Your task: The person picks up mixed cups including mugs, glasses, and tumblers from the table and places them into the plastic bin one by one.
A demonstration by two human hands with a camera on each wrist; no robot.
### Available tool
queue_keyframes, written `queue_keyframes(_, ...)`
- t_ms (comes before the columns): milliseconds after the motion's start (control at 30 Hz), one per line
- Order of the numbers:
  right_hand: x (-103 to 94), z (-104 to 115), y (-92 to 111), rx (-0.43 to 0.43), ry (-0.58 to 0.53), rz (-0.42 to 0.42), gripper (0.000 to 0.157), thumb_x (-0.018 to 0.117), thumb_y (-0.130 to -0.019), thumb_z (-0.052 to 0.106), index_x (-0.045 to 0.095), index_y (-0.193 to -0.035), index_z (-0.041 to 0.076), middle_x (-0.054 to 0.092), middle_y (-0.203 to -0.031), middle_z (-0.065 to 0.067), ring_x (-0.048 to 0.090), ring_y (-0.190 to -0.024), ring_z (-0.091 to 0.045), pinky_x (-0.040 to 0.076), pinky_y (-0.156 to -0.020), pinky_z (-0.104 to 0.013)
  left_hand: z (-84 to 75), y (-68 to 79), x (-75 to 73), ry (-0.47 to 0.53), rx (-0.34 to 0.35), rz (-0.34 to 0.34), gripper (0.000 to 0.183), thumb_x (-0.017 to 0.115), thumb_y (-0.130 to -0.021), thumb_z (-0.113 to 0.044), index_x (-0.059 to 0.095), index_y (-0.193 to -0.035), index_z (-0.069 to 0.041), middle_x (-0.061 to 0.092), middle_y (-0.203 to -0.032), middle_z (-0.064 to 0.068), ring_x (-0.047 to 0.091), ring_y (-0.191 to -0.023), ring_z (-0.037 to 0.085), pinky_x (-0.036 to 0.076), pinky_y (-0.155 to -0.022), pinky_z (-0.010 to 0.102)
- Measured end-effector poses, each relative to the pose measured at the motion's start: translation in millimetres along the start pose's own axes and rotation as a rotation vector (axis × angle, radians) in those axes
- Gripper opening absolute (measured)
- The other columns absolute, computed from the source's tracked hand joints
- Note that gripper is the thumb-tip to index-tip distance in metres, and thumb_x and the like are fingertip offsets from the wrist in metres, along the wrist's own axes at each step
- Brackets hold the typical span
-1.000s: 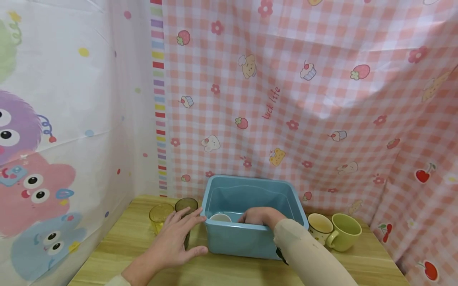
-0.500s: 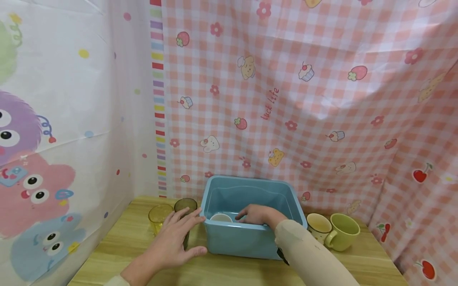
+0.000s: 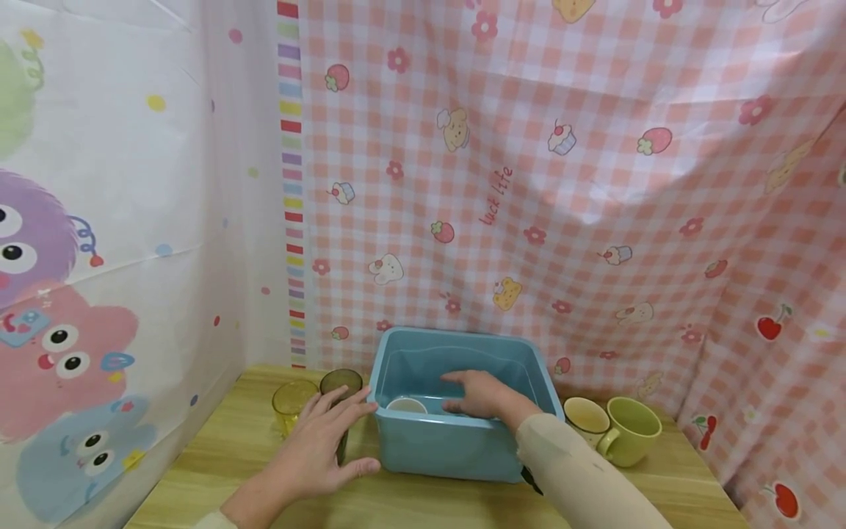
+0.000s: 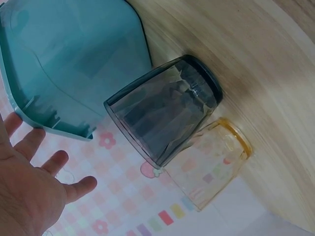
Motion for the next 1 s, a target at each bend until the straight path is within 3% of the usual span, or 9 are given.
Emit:
queue_keyframes(100, -1.3, -2.4, 3.1, -0.015, 0.017, -0.058, 0.060, 0.076, -0.100, 0.033, 0.058, -0.155, 0.016, 0.059, -0.158, -0.013, 0.048, -0.152, -0.041, 0.038, -0.125, -0.061, 0.2, -0.3, 0.6, -0.003, 0.008, -0.003, 0.079, 0.059, -0.091, -0.082, 0.059, -0.150, -0.029, 0.053, -0.165, 0.003, 0.053, -0.145, 0.045, 0.039, -0.108, 0.084)
queue_keyframes(267, -7.4, -2.2, 11.6, -0.012, 0.071, -0.148, 0.066, 0.077, -0.099, 0.038, 0.054, -0.159, 0.022, 0.051, -0.164, -0.019, 0.029, -0.158, -0.056, 0.023, -0.125, -0.077, 0.0, -1.3, 1.2, -0.008, 0.017, -0.009, 0.078, 0.059, -0.091, -0.082, 0.059, -0.149, -0.029, 0.054, -0.164, 0.003, 0.053, -0.144, 0.045, 0.040, -0.107, 0.084)
queue_keyframes(500, -13.8, -3.3, 23.3, -0.016, 0.087, -0.253, 0.068, 0.077, -0.099, 0.040, 0.052, -0.160, 0.025, 0.044, -0.167, -0.023, 0.022, -0.161, -0.057, 0.017, -0.126, -0.078, 0.2, -0.3, 0.5, -0.015, 0.022, -0.014, 0.079, 0.060, -0.091, -0.082, 0.060, -0.149, -0.027, 0.055, -0.163, 0.004, 0.054, -0.143, 0.047, 0.040, -0.106, 0.084)
queue_keyframes(833, -26.2, -15.1, 38.8, 0.017, 0.140, -0.374, 0.072, 0.077, -0.098, 0.048, 0.050, -0.161, 0.027, 0.044, -0.167, -0.023, 0.022, -0.160, -0.057, 0.019, -0.127, -0.077, 1.8, 1.7, 2.1, -0.019, 0.038, -0.031, 0.078, 0.061, -0.091, -0.081, 0.060, -0.149, -0.028, 0.055, -0.163, 0.003, 0.055, -0.142, 0.046, 0.041, -0.104, 0.085)
queue_keyframes(1000, -33.3, -21.5, 45.2, 0.042, 0.144, -0.417, 0.074, 0.077, -0.097, 0.049, 0.049, -0.162, 0.029, 0.046, -0.166, -0.023, 0.025, -0.159, -0.058, 0.033, -0.120, -0.078, 1.5, 0.8, 2.2, -0.022, 0.038, -0.036, 0.078, 0.061, -0.091, -0.081, 0.060, -0.149, -0.029, 0.056, -0.162, 0.003, 0.055, -0.142, 0.045, 0.041, -0.105, 0.084)
Point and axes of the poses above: each hand's wrist, its own y-axis away from the middle knuckle, its own x-axis out of the palm, z = x × y, the point moved 1 cm from there along -y, towards the middle knuckle
